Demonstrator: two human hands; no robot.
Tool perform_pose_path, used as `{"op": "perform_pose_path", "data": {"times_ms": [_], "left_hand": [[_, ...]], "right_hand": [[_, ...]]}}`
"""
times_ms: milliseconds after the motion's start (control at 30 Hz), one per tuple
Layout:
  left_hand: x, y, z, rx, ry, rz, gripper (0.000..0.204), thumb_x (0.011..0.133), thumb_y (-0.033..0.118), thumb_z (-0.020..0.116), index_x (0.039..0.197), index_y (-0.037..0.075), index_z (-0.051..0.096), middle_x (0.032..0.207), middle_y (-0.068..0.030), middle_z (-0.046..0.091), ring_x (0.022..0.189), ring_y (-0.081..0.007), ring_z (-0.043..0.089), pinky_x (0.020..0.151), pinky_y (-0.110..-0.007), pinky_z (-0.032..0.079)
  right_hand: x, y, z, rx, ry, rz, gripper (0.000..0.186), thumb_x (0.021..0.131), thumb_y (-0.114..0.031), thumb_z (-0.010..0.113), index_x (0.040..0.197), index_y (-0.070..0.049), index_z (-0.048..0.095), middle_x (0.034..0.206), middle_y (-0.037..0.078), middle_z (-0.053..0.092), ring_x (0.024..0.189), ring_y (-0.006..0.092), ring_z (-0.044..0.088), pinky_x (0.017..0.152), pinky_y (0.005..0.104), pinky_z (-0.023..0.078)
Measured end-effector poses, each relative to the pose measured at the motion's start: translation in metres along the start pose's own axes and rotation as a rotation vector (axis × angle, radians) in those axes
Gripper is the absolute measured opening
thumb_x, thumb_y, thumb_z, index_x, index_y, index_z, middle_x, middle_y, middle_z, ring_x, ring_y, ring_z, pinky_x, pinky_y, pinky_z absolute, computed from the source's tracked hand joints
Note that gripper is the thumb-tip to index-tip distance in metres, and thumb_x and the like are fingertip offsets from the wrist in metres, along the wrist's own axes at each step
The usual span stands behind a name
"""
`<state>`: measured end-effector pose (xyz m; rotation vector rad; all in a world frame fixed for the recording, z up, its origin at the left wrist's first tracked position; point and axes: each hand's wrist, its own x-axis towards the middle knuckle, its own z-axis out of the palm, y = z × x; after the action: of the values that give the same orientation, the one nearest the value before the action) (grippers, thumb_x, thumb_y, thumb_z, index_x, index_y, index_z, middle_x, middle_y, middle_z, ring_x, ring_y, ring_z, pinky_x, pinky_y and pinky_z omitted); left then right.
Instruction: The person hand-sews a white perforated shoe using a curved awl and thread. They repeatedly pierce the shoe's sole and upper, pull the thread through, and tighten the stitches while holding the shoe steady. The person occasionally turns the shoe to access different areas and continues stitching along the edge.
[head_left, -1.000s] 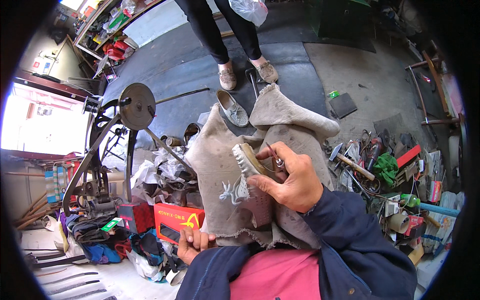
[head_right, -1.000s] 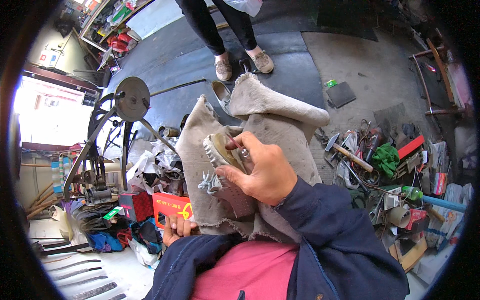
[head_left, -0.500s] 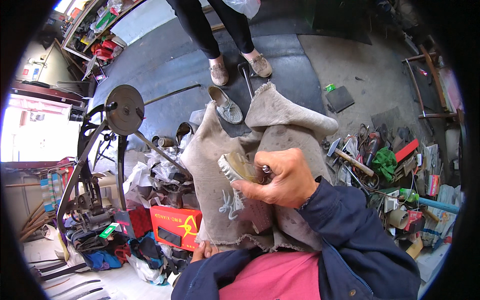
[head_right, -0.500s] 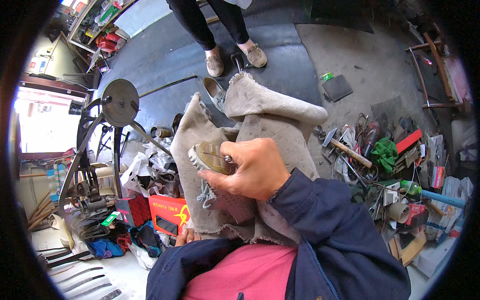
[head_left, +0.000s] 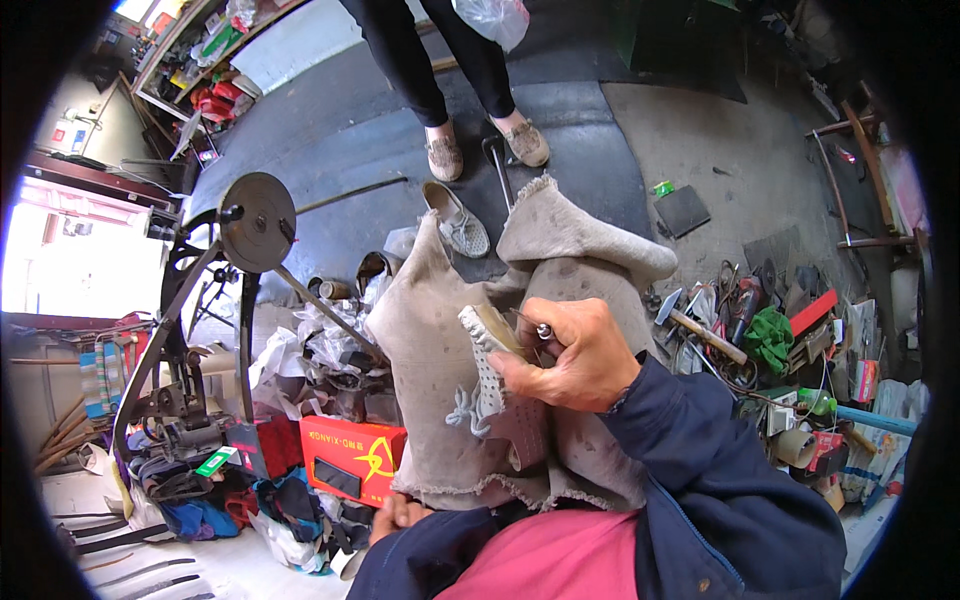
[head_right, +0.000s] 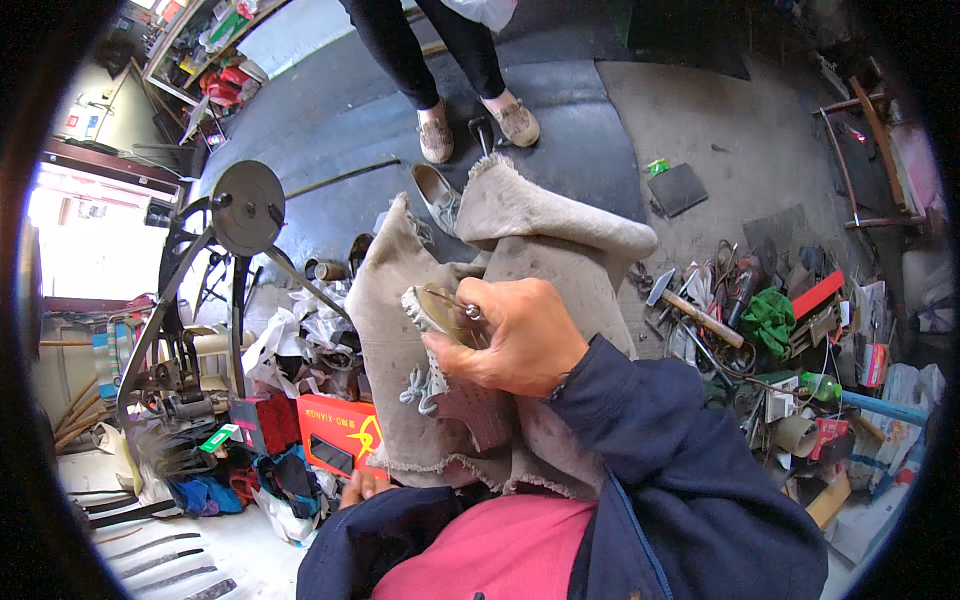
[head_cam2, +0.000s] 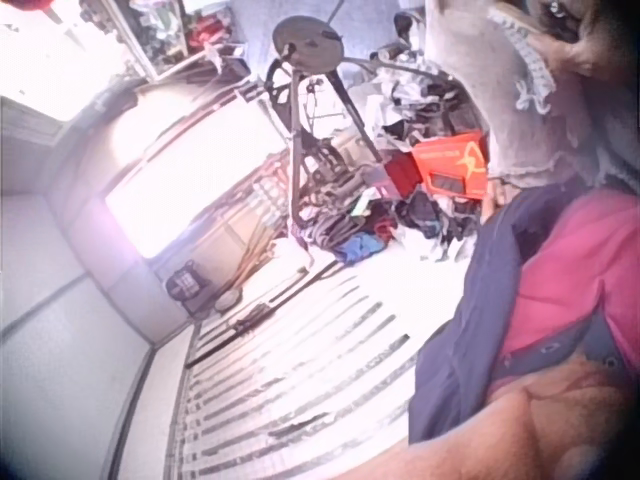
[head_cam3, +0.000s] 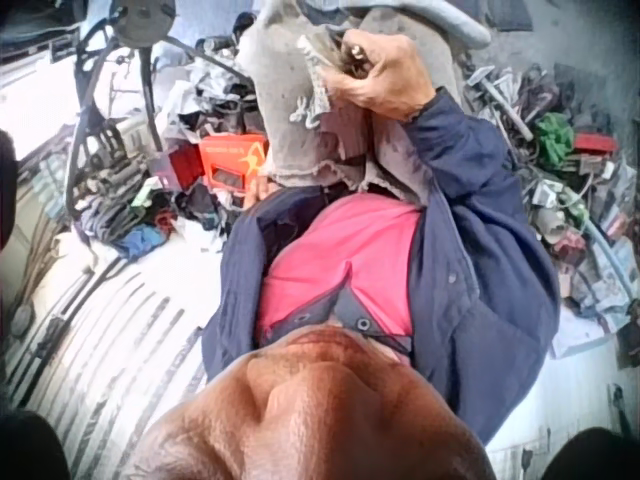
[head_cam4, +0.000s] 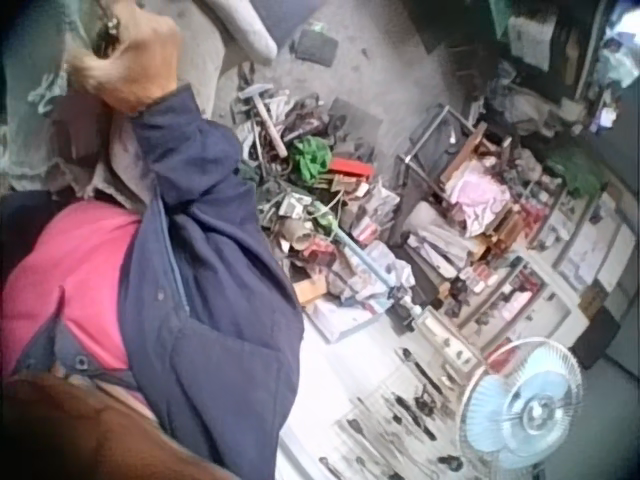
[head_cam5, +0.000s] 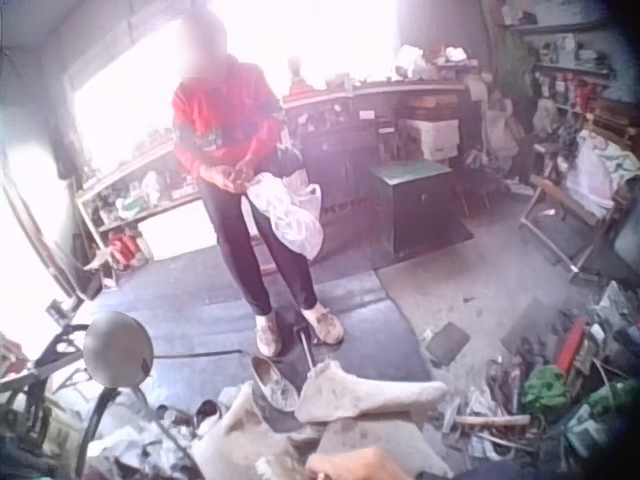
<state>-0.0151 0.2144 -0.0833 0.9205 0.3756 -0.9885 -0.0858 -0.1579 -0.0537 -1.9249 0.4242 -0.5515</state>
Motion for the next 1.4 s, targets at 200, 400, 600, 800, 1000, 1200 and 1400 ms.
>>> {"op": "perform_pose_path", "data": {"times_ms": [200,400,600,800,1000,1200,1400], "left_hand": [[0.039,0.035,0.069,1.101,0.238,0.856,0.044,0.093,0.017,0.07,0.129,0.001,0.052,0.119,-0.0145,0.058,0.104,-0.0282,0.061,0.092,-0.04,0.05],[0.062,-0.008,0.159,1.504,-0.31,1.115,0.073,0.075,0.031,0.091,0.128,0.003,0.051,0.112,-0.017,0.062,0.1,-0.0317,0.065,0.087,-0.041,0.052],[0.088,-0.031,0.204,1.064,-0.527,0.74,0.074,0.076,-0.004,0.08,0.133,0.006,0.035,0.116,-0.0116,0.062,0.104,-0.0184,0.063,0.093,-0.034,0.05],[0.101,0.001,0.201,0.681,-0.753,0.265,0.076,0.083,-0.001,0.077,0.144,0.008,0.034,0.129,-0.0153,0.062,0.119,-0.0226,0.061,0.102,-0.036,0.048],[0.117,-0.018,0.18,0.769,-0.643,0.241,0.068,0.088,0.003,0.074,0.144,0.001,0.036,0.127,-0.0118,0.06,0.116,-0.0167,0.059,0.103,-0.032,0.045],[0.117,-0.015,0.18,0.936,-0.591,0.336,0.061,0.09,0.01,0.073,0.14,-0.001,0.041,0.12,-0.0119,0.063,0.111,-0.0164,0.059,0.094,-0.031,0.049],[0.121,-0.01,0.196,1.125,-0.456,0.482,0.04,0.089,0.018,0.076,0.121,-0.001,0.059,0.096,-0.0061,0.067,0.088,-0.0108,0.06,0.075,-0.026,0.049]], "right_hand": [[-0.017,-0.001,-0.013,0.204,0.004,0.104,0.024,0.094,-0.023,0.068,0.086,-0.001,0.062,0.069,0.02,0.058,0.056,0.0339,0.057,0.055,0.0393,0.045],[-0.041,-0.01,-0.005,0.693,-0.069,0.3,0.021,0.103,-0.021,0.055,0.086,-0.01,0.056,0.072,-0.008,0.047,0.06,0.0016,0.036,0.052,0.0213,0.029],[-0.053,-0.027,-0.022,0.904,-0.11,0.441,0.015,0.105,-0.019,0.054,0.101,-0.006,0.062,0.081,-0.005,0.057,0.067,0.0025,0.048,0.059,0.0204,0.039],[-0.054,-0.03,-0.027,0.887,-0.121,0.357,0.012,0.103,-0.015,0.058,0.101,-0.004,0.063,0.074,-0.005,0.056,0.063,0.0022,0.047,0.057,0.0205,0.038],[-0.056,-0.008,-0.01,0.521,0.016,0.319,0.011,0.101,-0.013,0.063,0.098,-0.002,0.065,0.077,-0.006,0.056,0.065,0.0007,0.046,0.057,0.0201,0.037],[-0.055,0.0,-0.012,0.371,0.064,0.284,0.012,0.098,-0.012,0.065,0.096,0.0,0.066,0.077,-0.005,0.058,0.067,0.0024,0.05,0.06,0.0216,0.04],[-0.057,-0.008,-0.014,0.368,0.095,0.324,0.012,0.098,-0.012,0.065,0.096,0.0,0.065,0.075,-0.003,0.059,0.066,0.0029,0.051,0.059,0.0214,0.041]]}}
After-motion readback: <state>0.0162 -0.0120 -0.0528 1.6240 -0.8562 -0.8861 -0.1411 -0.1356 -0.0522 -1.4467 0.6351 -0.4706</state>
